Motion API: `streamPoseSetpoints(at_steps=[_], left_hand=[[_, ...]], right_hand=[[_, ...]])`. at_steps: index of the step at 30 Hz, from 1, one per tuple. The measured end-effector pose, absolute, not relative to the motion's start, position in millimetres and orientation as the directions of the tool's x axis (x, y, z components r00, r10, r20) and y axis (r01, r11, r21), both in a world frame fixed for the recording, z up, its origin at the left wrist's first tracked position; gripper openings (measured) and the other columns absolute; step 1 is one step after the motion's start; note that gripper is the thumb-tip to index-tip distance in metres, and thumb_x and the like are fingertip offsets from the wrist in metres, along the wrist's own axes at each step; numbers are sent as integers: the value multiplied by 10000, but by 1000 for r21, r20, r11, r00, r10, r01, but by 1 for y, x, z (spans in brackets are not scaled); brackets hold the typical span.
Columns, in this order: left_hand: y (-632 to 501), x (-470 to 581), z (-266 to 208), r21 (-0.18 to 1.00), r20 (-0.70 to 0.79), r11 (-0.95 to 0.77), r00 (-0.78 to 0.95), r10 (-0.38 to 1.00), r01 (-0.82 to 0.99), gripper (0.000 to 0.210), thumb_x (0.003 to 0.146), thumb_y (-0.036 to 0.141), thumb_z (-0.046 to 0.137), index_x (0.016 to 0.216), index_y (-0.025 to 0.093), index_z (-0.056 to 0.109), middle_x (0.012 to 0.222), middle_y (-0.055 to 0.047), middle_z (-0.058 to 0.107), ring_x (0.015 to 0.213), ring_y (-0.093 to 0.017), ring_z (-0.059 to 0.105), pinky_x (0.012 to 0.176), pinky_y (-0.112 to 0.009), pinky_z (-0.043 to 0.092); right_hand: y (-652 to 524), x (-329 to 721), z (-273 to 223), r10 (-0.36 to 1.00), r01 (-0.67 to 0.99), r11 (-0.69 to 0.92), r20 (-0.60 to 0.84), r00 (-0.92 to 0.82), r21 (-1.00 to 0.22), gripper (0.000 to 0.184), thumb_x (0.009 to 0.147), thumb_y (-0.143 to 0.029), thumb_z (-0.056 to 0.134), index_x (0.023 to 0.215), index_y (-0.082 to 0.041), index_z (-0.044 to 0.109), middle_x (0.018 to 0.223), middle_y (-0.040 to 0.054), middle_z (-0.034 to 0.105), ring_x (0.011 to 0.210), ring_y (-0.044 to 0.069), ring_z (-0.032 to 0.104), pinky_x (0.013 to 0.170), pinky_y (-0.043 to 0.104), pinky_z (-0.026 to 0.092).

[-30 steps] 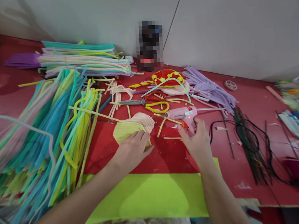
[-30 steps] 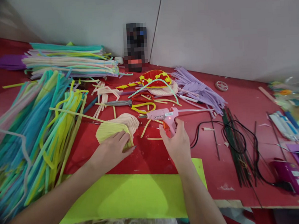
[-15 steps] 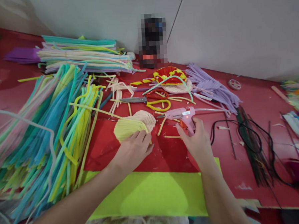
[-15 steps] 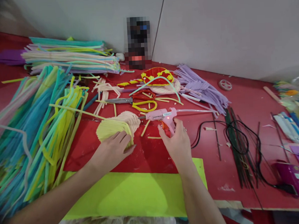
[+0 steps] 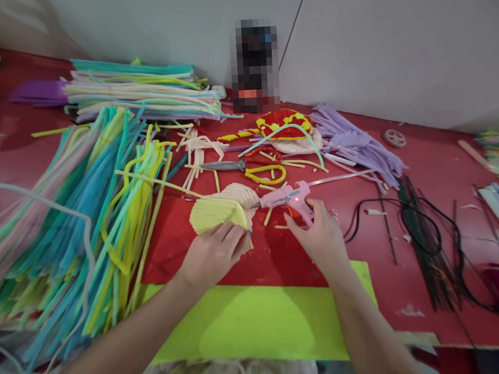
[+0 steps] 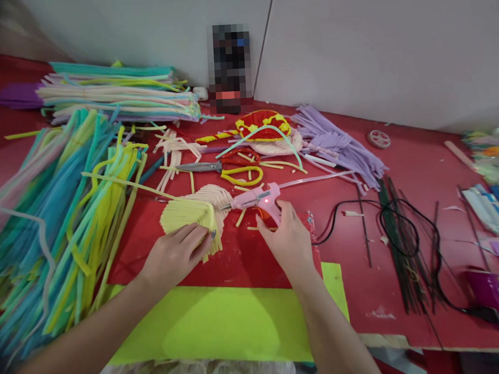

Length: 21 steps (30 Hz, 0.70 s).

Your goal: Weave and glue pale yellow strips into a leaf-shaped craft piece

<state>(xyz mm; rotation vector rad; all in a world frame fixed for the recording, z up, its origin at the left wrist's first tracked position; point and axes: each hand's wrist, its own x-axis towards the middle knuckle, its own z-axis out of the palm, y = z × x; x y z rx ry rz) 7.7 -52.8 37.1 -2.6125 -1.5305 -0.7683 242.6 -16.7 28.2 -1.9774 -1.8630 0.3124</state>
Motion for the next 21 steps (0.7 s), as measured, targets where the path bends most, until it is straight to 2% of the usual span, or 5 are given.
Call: streamPoseSetpoints(at_steps=[3, 5, 8, 11, 21], left_hand=[[-52, 5, 36, 291, 408, -486, 352, 842, 824, 270, 973, 213, 404, 760, 187, 566, 642, 8, 651, 529, -104, 602, 482, -222, 417], [-52, 4, 35, 384, 369, -428, 288, 883, 818, 274, 977, 243, 392, 773, 189, 568, 612, 16, 649, 488, -96, 592, 451, -207, 397], [-52, 1, 33, 572, 228, -257, 150, 962, 779, 244, 976, 309, 398, 845, 195, 569, 590, 29, 655, 459, -95, 603, 421, -184, 390], [-50, 0, 34, 687, 107, -120, 63, 992, 716, 245, 972, 358, 402, 870, 202, 561, 629, 15, 687, 524, -117, 657, 448, -186, 436], [-47, -2, 33, 779, 55, -63, 33, 998, 624, 293, 971, 417, 400, 850, 205, 562, 646, 3, 700, 538, -123, 661, 470, -207, 466]], right_hand=[[-19, 239, 26, 992, 911, -11, 109, 61, -413, 550, 826, -598, 547, 1179, -177, 528, 1148, 177, 669, 995, 330, 663, 743, 426, 529], [-20, 237, 24, 991, 913, 19, 129, 38, -409, 523, 846, -584, 532, 1181, -183, 523, 1154, 169, 666, 993, 318, 665, 730, 411, 534], [-19, 234, 21, 988, 914, 56, 157, 9, -403, 513, 874, -582, 499, 1188, -177, 519, 1134, 171, 669, 982, 311, 668, 722, 408, 539], [-19, 232, 19, 986, 916, 70, 168, -3, -395, 513, 890, -578, 480, 1193, -165, 521, 1128, 181, 669, 991, 315, 667, 727, 413, 544], [-17, 225, 20, 988, 917, 76, 152, -17, -392, 473, 919, -527, 449, 1215, -162, 503, 1174, 197, 653, 1051, 327, 653, 776, 444, 548]])
